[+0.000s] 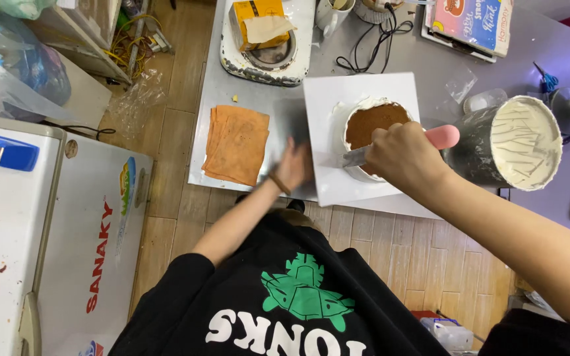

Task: Applying frosting between layers and on top of a chocolate cake using an offset spatula.

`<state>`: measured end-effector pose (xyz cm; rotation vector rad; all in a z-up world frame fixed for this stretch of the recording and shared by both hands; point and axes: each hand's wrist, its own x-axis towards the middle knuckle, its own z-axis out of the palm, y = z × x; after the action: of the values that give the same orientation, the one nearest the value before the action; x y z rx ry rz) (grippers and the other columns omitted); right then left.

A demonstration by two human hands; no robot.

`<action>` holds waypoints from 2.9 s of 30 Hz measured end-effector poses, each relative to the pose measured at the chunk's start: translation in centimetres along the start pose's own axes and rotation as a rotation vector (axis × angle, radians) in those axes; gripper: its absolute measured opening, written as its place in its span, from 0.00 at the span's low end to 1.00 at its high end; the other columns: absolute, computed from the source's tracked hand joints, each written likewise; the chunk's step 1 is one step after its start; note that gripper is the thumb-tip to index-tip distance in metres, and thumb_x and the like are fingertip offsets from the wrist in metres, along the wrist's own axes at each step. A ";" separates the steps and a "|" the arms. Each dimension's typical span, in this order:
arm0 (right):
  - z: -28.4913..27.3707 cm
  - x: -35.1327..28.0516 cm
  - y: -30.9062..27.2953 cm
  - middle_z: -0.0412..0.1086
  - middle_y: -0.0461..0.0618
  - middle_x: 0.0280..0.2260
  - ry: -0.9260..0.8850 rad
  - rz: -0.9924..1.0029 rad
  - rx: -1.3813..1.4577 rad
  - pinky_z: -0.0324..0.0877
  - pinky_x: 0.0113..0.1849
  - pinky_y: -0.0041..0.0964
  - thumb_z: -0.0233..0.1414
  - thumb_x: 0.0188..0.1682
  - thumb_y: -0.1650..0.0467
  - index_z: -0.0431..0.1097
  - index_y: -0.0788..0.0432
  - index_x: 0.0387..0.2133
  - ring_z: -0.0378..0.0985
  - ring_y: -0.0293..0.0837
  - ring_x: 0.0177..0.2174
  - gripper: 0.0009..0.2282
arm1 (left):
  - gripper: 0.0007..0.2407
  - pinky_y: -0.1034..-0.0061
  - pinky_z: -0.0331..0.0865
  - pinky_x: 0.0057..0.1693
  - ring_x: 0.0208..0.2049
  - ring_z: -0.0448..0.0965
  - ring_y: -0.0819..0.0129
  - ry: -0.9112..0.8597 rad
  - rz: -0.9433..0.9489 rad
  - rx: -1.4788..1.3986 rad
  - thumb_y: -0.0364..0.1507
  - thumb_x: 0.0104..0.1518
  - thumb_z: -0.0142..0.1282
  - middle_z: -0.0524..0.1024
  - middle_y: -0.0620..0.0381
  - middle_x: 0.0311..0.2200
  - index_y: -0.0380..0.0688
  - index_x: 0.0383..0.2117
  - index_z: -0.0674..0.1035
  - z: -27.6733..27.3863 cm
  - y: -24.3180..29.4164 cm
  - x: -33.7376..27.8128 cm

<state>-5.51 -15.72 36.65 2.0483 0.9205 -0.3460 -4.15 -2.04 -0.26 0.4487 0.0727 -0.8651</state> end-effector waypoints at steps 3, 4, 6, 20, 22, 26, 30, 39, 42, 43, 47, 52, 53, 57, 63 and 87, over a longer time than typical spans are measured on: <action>-0.6 0.1 -0.1 0.70 0.42 0.26 -0.024 0.003 0.000 0.63 0.23 0.33 0.55 0.45 0.68 0.74 0.48 0.20 0.77 0.40 0.27 0.05 | 0.55 0.54 0.53 0.71 0.71 0.56 0.53 -0.095 -0.144 -0.018 0.73 0.45 0.24 0.55 0.46 0.72 0.39 0.73 0.52 -3.4 -3.9 0.4; -0.6 0.1 -0.2 0.70 0.42 0.26 -0.023 0.002 0.004 0.63 0.23 0.33 0.55 0.45 0.68 0.74 0.48 0.20 0.77 0.40 0.27 0.05 | 0.55 0.54 0.53 0.71 0.71 0.56 0.53 -0.092 -0.146 -0.017 0.73 0.45 0.24 0.55 0.46 0.72 0.39 0.73 0.52 -3.8 -3.1 0.3; -0.9 0.1 -0.1 0.70 0.41 0.26 -0.022 -0.005 -0.008 0.62 0.22 0.33 0.55 0.45 0.68 0.74 0.48 0.20 0.77 0.40 0.26 0.06 | 0.58 0.51 0.52 0.71 0.72 0.55 0.49 -0.122 -0.159 0.037 0.75 0.40 0.20 0.55 0.41 0.72 0.37 0.72 0.54 -4.5 -1.2 0.4; -0.1 0.2 -0.3 0.74 0.43 0.26 0.005 0.010 0.041 0.61 0.21 0.35 0.56 0.43 0.67 0.76 0.51 0.20 0.79 0.42 0.26 0.05 | 0.41 0.49 0.59 0.66 0.63 0.67 0.47 0.003 -0.163 0.241 0.62 0.56 0.41 0.66 0.39 0.62 0.40 0.67 0.64 -2.0 -5.3 0.6; -0.2 -0.7 -0.2 0.75 0.43 0.27 -0.042 -0.022 0.046 0.62 0.21 0.34 0.56 0.44 0.69 0.76 0.51 0.20 0.79 0.42 0.27 0.05 | 0.37 0.56 0.61 0.68 0.64 0.69 0.58 -0.011 -0.200 0.299 0.58 0.59 0.47 0.70 0.46 0.62 0.38 0.64 0.67 -2.9 -5.4 0.3; -0.9 -6.0 3.9 0.78 0.41 0.34 -0.222 0.156 0.433 0.71 0.29 0.41 0.57 0.45 0.64 0.79 0.44 0.35 0.81 0.46 0.31 0.06 | 0.28 0.54 0.66 0.55 0.50 0.72 0.62 0.062 -0.155 0.546 0.45 0.68 0.51 0.72 0.46 0.53 0.24 0.59 0.70 -1.7 -1.7 -0.4; -2.3 -15.6 7.9 0.78 0.45 0.35 -0.257 0.799 0.835 0.74 0.35 0.39 0.58 0.49 0.60 0.76 0.38 0.52 0.82 0.43 0.31 0.16 | 0.24 0.77 0.77 0.50 0.46 0.83 0.64 0.011 0.179 0.703 0.40 0.72 0.52 0.82 0.39 0.47 0.22 0.55 0.78 -4.9 -3.8 2.0; 47.3 -16.7 -8.2 0.69 0.66 0.33 0.616 1.623 0.748 0.67 0.37 0.56 0.51 0.61 0.74 0.70 0.55 0.61 0.73 0.63 0.34 0.15 | 0.22 0.73 0.68 0.57 0.48 0.77 0.69 0.297 0.241 0.691 0.40 0.62 0.53 0.79 0.52 0.47 0.34 0.53 0.76 2.1 -4.4 -0.3; 45.2 -14.0 -11.8 0.64 0.65 0.36 0.650 1.774 0.663 0.67 0.38 0.55 0.52 0.59 0.72 0.68 0.54 0.64 0.70 0.64 0.36 0.19 | 0.23 0.72 0.68 0.57 0.48 0.76 0.66 0.303 0.262 0.649 0.40 0.62 0.55 0.79 0.50 0.47 0.33 0.55 0.75 1.9 -7.1 0.3; 43.4 -14.8 -12.5 0.64 0.65 0.36 0.640 1.796 0.652 0.67 0.38 0.55 0.52 0.59 0.72 0.68 0.54 0.64 0.70 0.64 0.36 0.19 | 0.23 0.72 0.68 0.57 0.48 0.76 0.66 0.285 0.248 0.655 0.40 0.62 0.55 0.79 0.50 0.47 0.33 0.55 0.75 2.6 -7.8 0.2; 37.0 -18.5 -17.3 0.67 0.62 0.37 0.408 1.886 0.896 0.68 0.39 0.55 0.51 0.56 0.71 0.69 0.48 0.61 0.73 0.63 0.36 0.19 | 0.23 0.71 0.66 0.59 0.52 0.75 0.63 0.433 0.278 0.662 0.40 0.62 0.53 0.78 0.49 0.50 0.33 0.56 0.73 4.5 -9.6 -0.4; 28.0 -24.9 -21.6 0.71 0.59 0.37 0.118 1.830 1.066 0.70 0.39 0.54 0.53 0.52 0.69 0.72 0.44 0.56 0.76 0.61 0.37 0.18 | 0.26 0.71 0.60 0.65 0.58 0.71 0.61 0.460 0.287 0.638 0.40 0.63 0.51 0.73 0.49 0.56 0.31 0.61 0.68 6.2 -10.0 -0.8; 26.9 -25.8 -21.9 0.71 0.59 0.36 0.025 1.841 1.135 0.70 0.39 0.53 0.53 0.52 0.68 0.72 0.43 0.57 0.76 0.60 0.37 0.18 | 0.27 0.70 0.59 0.65 0.59 0.69 0.61 0.461 0.269 0.661 0.40 0.64 0.50 0.71 0.50 0.57 0.31 0.63 0.65 6.2 -10.0 -0.9; 27.2 -27.9 -20.1 0.70 0.56 0.31 0.281 1.845 1.093 0.71 0.36 0.46 0.57 0.50 0.66 0.70 0.48 0.58 0.75 0.51 0.30 0.21 | 0.29 0.72 0.63 0.62 0.58 0.69 0.64 0.370 0.148 0.749 0.42 0.65 0.47 0.67 0.52 0.59 0.35 0.66 0.57 3.5 -11.3 -0.8; 36.0 -20.9 -10.8 0.67 0.43 0.21 1.268 1.794 2.177 0.53 0.19 0.25 0.46 0.57 0.70 0.39 0.43 0.73 0.61 0.31 0.17 0.31 | 0.28 0.73 0.77 0.47 0.46 0.81 0.64 -0.043 -0.366 0.976 0.41 0.59 0.57 0.76 0.45 0.51 0.36 0.61 0.64 2.9 -11.1 -0.2; 37.5 -34.6 8.8 0.80 0.55 0.37 -0.561 1.180 0.621 0.75 0.35 0.48 0.50 0.56 0.63 0.82 0.48 0.41 0.84 0.56 0.37 0.11 | 0.21 0.78 0.64 0.57 0.50 0.71 0.72 0.674 0.587 0.949 0.37 0.65 0.56 0.73 0.56 0.50 0.32 0.57 0.71 2.9 -4.8 -0.4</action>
<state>-19.97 -65.43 37.54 2.4357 -0.8520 -0.5179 -8.37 -5.68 0.80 1.5568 0.1384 -0.0815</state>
